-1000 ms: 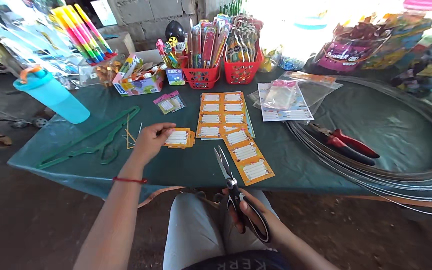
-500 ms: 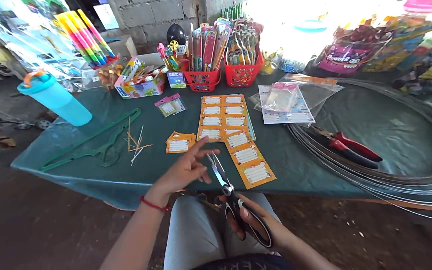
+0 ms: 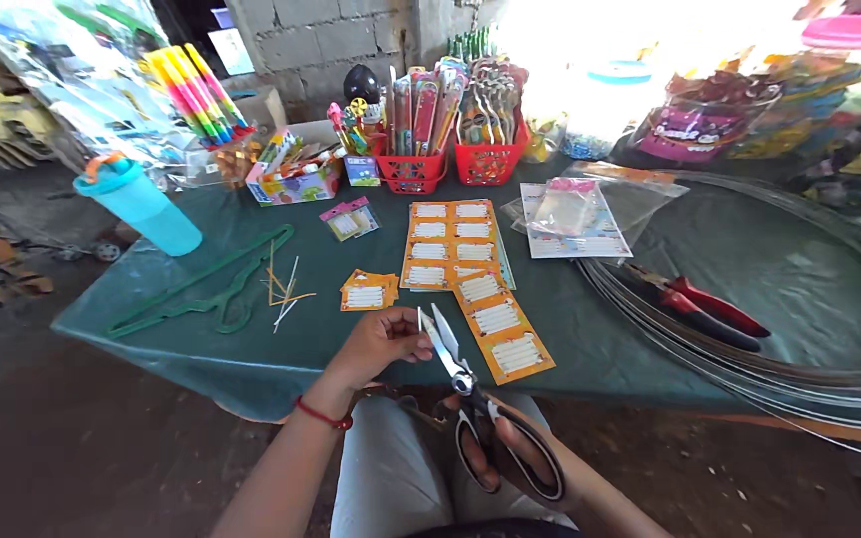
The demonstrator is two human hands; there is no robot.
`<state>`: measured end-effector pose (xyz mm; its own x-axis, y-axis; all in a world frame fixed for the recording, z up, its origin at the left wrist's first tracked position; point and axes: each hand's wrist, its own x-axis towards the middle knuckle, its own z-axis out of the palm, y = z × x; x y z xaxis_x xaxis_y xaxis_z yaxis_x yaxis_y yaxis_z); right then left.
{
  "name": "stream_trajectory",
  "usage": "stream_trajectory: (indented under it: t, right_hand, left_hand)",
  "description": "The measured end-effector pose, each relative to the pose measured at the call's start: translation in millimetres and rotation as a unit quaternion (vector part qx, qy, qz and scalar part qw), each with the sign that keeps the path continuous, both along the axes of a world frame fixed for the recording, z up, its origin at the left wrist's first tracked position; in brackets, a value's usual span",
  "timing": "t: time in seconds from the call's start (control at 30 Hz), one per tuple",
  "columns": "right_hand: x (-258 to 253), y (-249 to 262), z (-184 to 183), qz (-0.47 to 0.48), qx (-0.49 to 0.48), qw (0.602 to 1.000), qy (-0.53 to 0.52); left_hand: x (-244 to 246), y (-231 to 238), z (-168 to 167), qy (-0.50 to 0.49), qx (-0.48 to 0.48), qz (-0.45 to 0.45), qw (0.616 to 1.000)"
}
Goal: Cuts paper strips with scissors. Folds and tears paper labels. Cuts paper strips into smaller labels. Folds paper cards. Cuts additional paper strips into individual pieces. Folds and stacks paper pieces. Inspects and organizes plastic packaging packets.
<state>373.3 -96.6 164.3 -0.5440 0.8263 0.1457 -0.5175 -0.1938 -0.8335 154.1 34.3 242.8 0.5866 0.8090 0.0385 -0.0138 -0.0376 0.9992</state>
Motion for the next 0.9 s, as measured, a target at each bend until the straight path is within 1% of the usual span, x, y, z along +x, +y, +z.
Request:
stream_trajectory:
  t: [0.07,0.1,0.13,0.17,0.2,0.23,0.27,0.3,0.33,0.37,0.4,0.47,0.53,0.57,0.6,0.63,0.67,0.73,0.8,0.9]
  right_hand:
    - [4.3,-1.4,5.5,-0.026,0.044,0.998,-0.024]
    - [8.1,-2.4,7.9,-0.048,0.073,0.995,-0.043]
    - [13.0,-3.8,10.3,-0.073,0.1,0.99,-0.062]
    - [18.7,-5.4,12.5,-0.098,0.122,0.985,-0.079]
    - [24.6,-6.4,14.8,-0.125,0.141,0.978,-0.093]
    - [30.7,-6.7,16.6,-0.15,0.157,0.971,-0.103]
    - [36.4,-6.9,18.0,-0.172,0.167,0.964,-0.111]
    - [41.2,-6.6,19.2,-0.193,0.172,0.959,-0.116]
    - [46.0,-5.7,20.2,-0.212,0.177,0.954,-0.12]
    - [50.7,-4.7,21.3,-0.232,0.184,0.947,-0.126]
    - [55.9,-3.6,22.4,-0.251,0.189,0.941,-0.128]
    - [64.6,-2.2,23.0,-0.285,0.19,0.932,-0.116]
    - [71.9,-2.6,23.1,-0.31,0.185,0.928,-0.095]
    - [75.5,-2.2,23.2,-0.319,0.186,0.925,-0.088]
    - [79.1,-1.8,23.5,-0.327,0.189,0.922,-0.086]
    - [82.7,-1.8,23.8,-0.332,0.194,0.918,-0.092]
    - [85.7,-2.4,24.2,-0.337,0.197,0.915,-0.098]
    - [88.7,-4.9,25.8,-0.341,0.198,0.913,-0.102]
    - [88.8,-6.1,26.2,-0.342,0.2,0.913,-0.098]
    - [91.1,-3.9,22.3,-0.347,0.21,0.908,-0.104]
  left_hand:
    - [-14.4,2.1,9.4,0.053,0.106,0.081,0.99]
    - [-25.9,6.9,13.3,0.094,0.182,0.131,0.97]
    - [-39.8,13.7,17.4,0.147,0.256,0.184,0.938]
    - [-54.5,20.9,22.6,0.209,0.318,0.235,0.895]
    - [-68.8,28.4,29.1,0.275,0.358,0.278,0.848]
    - [-81.2,36.3,36.6,0.341,0.369,0.302,0.81]
    - [-91.8,45.7,41.4,0.405,0.361,0.311,0.781]
    - [-100.9,56.1,42.0,0.461,0.341,0.306,0.76]
    - [-107.7,64.8,39.5,0.505,0.312,0.293,0.75]
    - [-111.2,70.2,34.0,0.528,0.289,0.283,0.747]
    - [-109.7,71.1,28.0,0.532,0.278,0.277,0.75]
    - [-93.5,56.1,16.3,0.492,0.305,0.257,0.773]
    - [-68.0,23.7,-5.9,0.422,0.381,0.185,0.802]
    - [-53.7,6.0,-17.1,0.392,0.426,0.134,0.805]
    - [-41.0,-9.2,-26.0,0.377,0.467,0.08,0.796]
    - [-30.8,-19.8,-34.3,0.371,0.505,0.044,0.778]
    - [-23.3,-26.1,-42.2,0.367,0.534,0.03,0.761]
    - [-16.5,-29.8,-55.4,0.359,0.565,0.037,0.741]
    - [-15.1,-26.4,-65.3,0.341,0.601,0.069,0.72]
    - [-16.0,-24.8,-73.1,0.31,0.668,0.099,0.67]
